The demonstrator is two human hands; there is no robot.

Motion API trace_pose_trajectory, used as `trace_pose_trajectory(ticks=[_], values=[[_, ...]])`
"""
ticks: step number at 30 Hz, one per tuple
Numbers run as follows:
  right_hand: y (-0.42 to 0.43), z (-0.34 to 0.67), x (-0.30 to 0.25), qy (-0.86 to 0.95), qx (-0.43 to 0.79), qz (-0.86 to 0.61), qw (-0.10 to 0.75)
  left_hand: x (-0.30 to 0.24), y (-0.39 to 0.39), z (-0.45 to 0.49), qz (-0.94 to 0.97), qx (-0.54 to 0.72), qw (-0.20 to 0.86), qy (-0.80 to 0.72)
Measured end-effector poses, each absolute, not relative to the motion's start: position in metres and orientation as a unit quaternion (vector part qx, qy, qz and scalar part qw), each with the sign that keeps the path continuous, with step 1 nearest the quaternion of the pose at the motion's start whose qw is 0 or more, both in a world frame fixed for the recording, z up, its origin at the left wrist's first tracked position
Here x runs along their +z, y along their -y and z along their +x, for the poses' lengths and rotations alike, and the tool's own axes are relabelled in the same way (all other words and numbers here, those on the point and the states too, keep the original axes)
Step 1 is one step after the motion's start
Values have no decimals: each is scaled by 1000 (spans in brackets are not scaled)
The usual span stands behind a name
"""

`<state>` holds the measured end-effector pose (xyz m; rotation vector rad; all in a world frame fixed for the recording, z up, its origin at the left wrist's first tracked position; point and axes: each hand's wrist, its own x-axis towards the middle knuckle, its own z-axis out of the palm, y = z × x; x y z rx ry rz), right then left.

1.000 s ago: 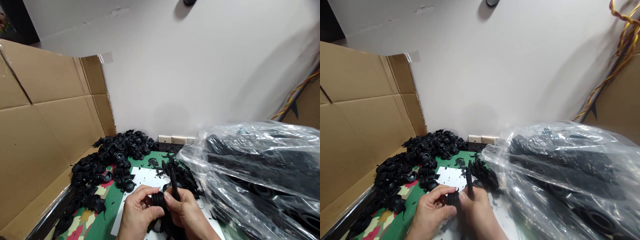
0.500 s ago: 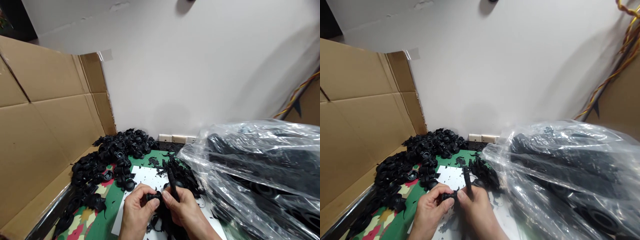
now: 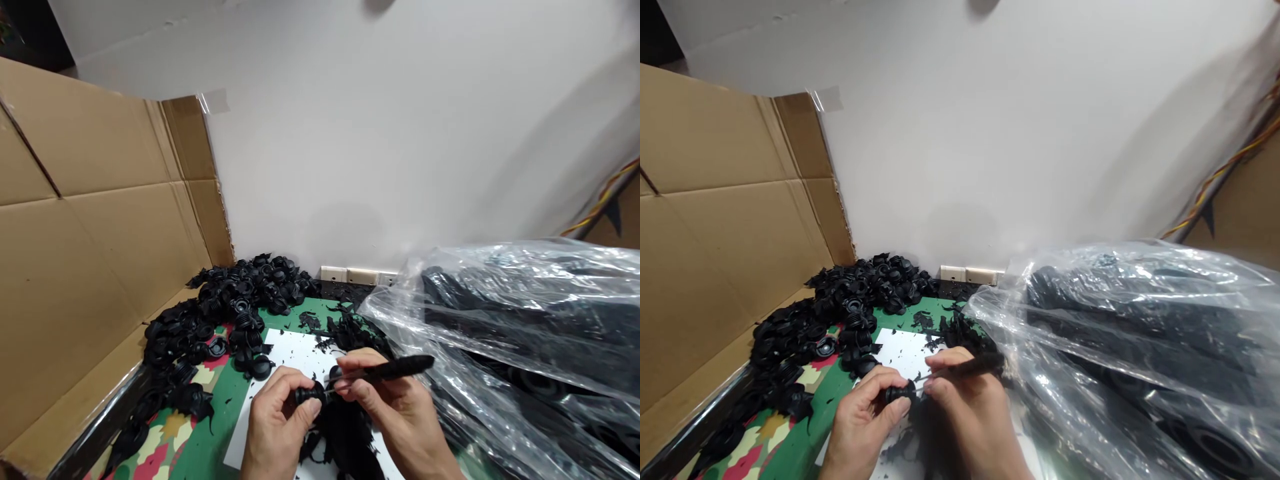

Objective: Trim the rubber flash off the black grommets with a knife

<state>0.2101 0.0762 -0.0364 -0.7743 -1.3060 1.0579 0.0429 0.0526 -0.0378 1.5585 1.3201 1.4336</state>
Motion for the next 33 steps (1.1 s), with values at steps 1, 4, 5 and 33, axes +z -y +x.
trace_pose_trajectory(ticks=[1,4,5,33], values=[[-76,209,-38,569,454,-316,609,-39,-52,42,597,543,315,-500],[-76,207,-39,618,424,-276,602,-40,-51,41,603,538,314,-498],[-76,207,-39,632,415,-273,595,-41,-51,41,604,538,313,-498],[-90,216,-47,560,313,-380,666,-42,-52,43,570,557,358,-487]])
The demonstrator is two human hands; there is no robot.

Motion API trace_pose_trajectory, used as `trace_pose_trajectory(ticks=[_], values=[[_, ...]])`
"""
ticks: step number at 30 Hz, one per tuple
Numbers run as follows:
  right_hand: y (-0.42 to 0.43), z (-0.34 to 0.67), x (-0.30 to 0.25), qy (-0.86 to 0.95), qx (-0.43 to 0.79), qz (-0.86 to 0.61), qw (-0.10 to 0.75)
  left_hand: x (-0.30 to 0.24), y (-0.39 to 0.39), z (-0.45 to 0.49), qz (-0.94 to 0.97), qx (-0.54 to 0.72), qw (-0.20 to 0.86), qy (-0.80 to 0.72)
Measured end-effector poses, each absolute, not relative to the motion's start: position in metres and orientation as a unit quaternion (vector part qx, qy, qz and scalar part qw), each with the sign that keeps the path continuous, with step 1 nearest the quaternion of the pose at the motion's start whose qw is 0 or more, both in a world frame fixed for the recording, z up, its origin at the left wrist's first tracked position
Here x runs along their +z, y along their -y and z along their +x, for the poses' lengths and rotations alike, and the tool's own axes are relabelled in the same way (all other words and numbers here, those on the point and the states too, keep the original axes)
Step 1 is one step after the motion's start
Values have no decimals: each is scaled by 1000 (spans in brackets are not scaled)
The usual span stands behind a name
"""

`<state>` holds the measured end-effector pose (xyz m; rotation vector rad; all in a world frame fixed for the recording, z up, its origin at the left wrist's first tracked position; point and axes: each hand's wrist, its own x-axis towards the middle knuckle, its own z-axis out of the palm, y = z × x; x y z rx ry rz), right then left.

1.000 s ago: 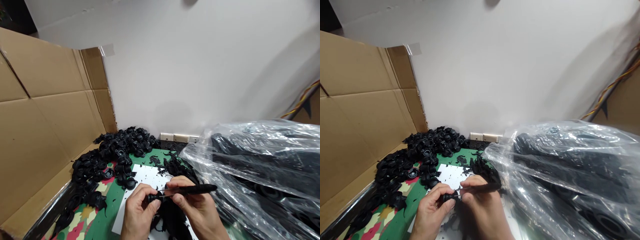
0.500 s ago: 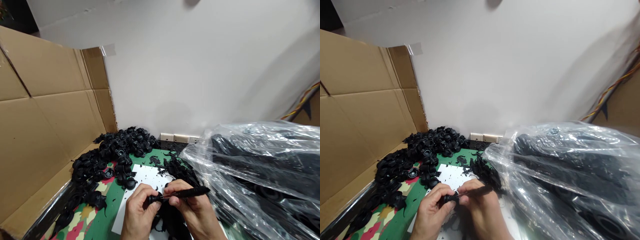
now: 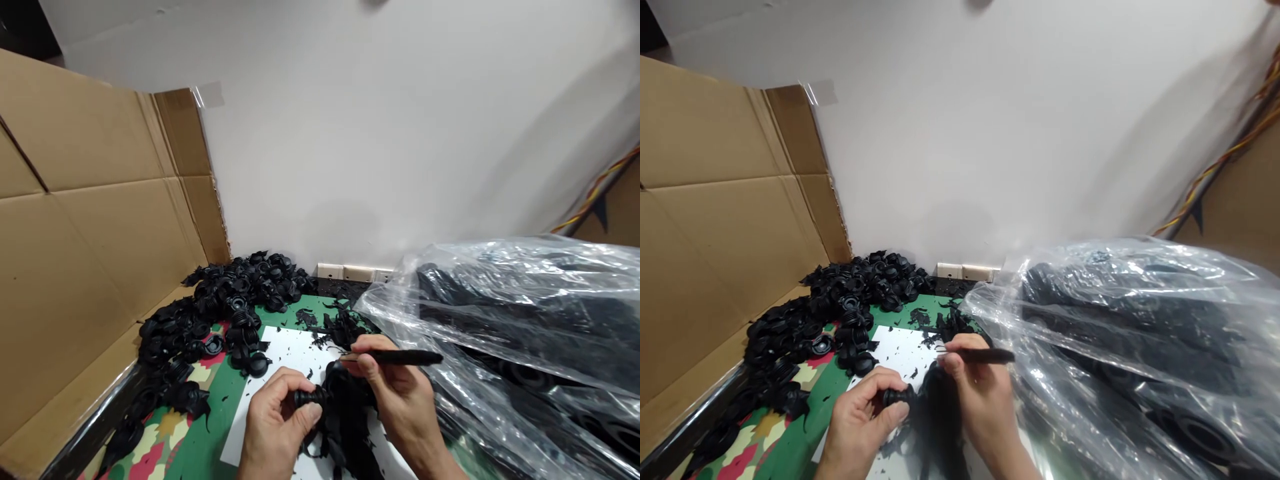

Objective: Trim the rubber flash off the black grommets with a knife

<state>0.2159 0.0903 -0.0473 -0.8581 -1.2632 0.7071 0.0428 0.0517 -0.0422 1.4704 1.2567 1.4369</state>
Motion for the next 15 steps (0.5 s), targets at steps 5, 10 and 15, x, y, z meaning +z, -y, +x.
trace_pose_trajectory(ticks=[5,10,15], values=[[-87,213,-48,493,454,-329,666,-43,-53,43,548,562,368,-498],[-84,216,-44,532,465,-307,637,-44,-52,43,541,556,360,-519],[-83,217,-43,570,410,-306,643,-40,-52,43,544,559,348,-520]])
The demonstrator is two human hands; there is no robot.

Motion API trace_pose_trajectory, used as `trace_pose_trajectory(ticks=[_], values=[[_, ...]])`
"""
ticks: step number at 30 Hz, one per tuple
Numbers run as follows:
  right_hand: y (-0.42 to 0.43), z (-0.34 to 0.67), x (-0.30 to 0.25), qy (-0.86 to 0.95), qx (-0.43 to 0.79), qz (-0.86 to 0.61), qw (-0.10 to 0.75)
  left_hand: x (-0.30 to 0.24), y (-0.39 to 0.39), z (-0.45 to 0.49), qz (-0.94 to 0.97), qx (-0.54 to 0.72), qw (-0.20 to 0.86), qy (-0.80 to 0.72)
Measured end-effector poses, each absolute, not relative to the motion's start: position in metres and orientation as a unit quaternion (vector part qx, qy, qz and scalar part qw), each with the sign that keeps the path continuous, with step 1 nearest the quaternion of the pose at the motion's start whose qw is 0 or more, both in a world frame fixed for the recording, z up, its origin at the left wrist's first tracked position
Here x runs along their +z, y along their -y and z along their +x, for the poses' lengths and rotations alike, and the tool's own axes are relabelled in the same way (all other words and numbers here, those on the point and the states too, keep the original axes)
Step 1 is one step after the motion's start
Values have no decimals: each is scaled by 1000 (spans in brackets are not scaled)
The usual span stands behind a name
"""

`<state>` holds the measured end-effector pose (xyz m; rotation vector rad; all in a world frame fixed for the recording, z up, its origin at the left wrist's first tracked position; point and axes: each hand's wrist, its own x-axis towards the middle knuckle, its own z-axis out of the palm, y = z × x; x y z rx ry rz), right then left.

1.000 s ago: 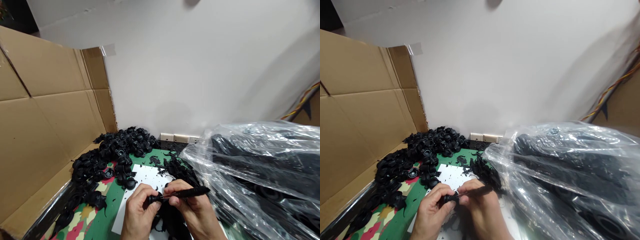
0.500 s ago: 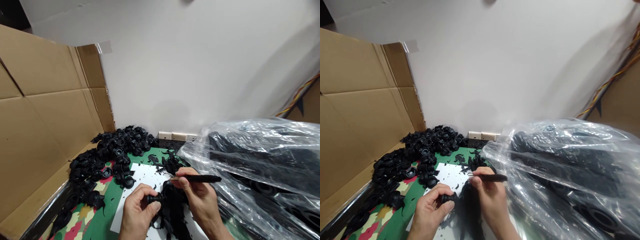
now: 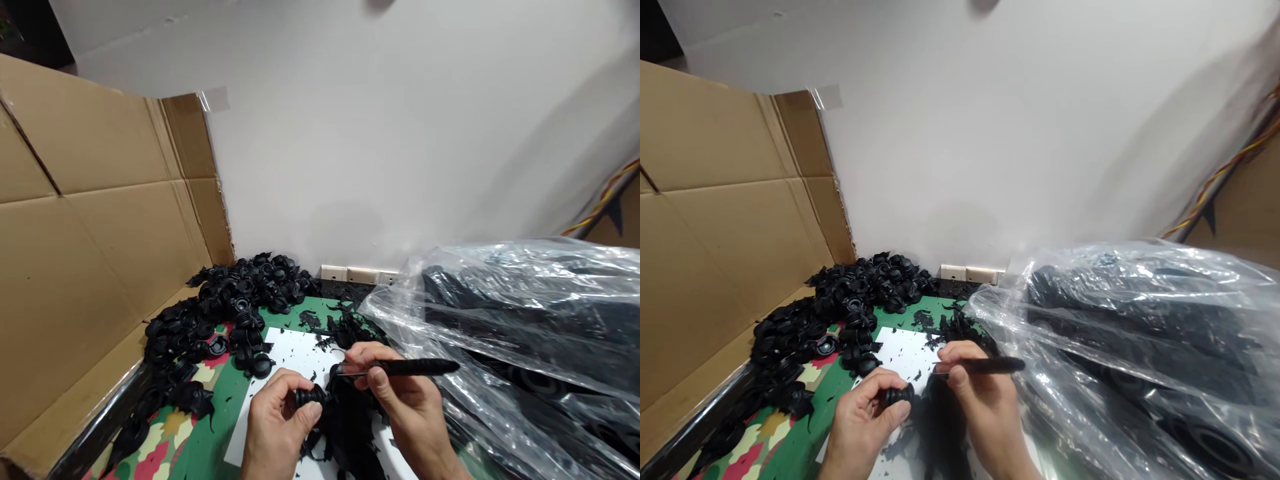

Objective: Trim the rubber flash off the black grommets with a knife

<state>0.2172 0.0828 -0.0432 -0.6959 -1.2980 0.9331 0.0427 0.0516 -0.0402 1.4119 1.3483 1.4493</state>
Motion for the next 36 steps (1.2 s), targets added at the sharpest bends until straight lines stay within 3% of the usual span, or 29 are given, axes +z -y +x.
trace_pose_trajectory(ticks=[24,32,36], values=[[-73,207,-37,676,372,-293,565,-46,-51,37,611,533,294,-506],[-77,206,-33,722,165,-298,602,-46,-47,46,603,556,303,-485],[-87,217,-41,587,295,-356,665,-46,-48,43,613,547,289,-491]])
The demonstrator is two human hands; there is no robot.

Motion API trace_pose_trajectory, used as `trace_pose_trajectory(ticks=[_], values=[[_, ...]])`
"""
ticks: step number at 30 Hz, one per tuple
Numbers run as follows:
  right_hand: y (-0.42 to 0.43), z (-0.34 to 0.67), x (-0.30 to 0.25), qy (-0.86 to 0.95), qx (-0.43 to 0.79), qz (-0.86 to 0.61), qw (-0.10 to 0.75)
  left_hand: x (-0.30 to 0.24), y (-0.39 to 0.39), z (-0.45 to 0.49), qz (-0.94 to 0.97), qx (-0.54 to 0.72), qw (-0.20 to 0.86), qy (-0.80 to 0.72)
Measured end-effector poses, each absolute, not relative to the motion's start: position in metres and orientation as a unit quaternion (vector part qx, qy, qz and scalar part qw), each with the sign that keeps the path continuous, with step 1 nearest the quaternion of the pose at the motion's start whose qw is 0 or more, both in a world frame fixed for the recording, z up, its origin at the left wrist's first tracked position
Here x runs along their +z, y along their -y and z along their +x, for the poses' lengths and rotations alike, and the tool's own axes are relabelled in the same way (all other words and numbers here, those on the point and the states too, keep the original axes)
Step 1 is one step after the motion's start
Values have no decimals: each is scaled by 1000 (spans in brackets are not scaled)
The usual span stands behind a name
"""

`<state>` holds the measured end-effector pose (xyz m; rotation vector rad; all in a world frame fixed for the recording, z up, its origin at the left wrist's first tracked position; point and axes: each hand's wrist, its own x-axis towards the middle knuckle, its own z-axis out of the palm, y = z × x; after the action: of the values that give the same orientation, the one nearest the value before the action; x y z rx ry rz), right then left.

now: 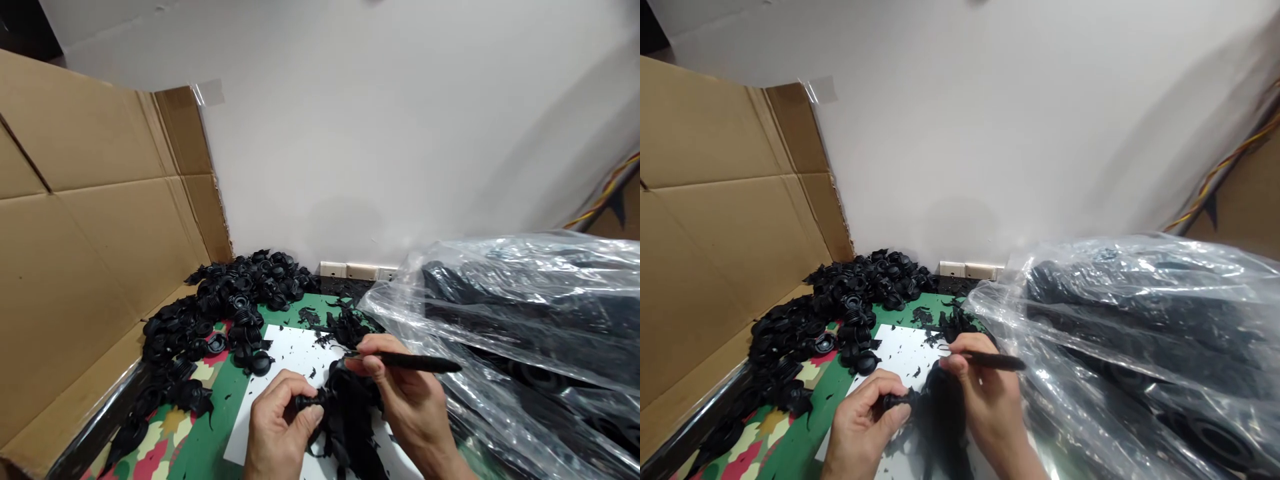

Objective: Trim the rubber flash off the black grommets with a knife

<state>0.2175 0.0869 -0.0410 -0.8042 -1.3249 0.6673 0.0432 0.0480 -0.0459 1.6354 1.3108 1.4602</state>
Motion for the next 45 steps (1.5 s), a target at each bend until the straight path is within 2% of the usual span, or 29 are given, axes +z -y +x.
trace_pose_trajectory(ticks=[3,7,13,22,26,37,45], values=[[-86,218,-47,515,431,-336,660,-44,-48,41,611,547,288,-495],[-82,214,-46,512,478,-297,649,-44,-48,40,596,550,302,-501],[-82,214,-43,547,430,-313,646,-47,-50,38,584,548,321,-506],[-83,215,-52,556,398,-352,639,-45,-49,41,568,562,274,-535],[-80,212,-43,556,396,-315,660,-44,-49,40,575,554,276,-535],[-71,204,-43,609,429,-278,607,-47,-49,37,611,535,280,-511],[-72,201,-35,639,385,-274,607,-55,-49,35,616,526,282,-514]])
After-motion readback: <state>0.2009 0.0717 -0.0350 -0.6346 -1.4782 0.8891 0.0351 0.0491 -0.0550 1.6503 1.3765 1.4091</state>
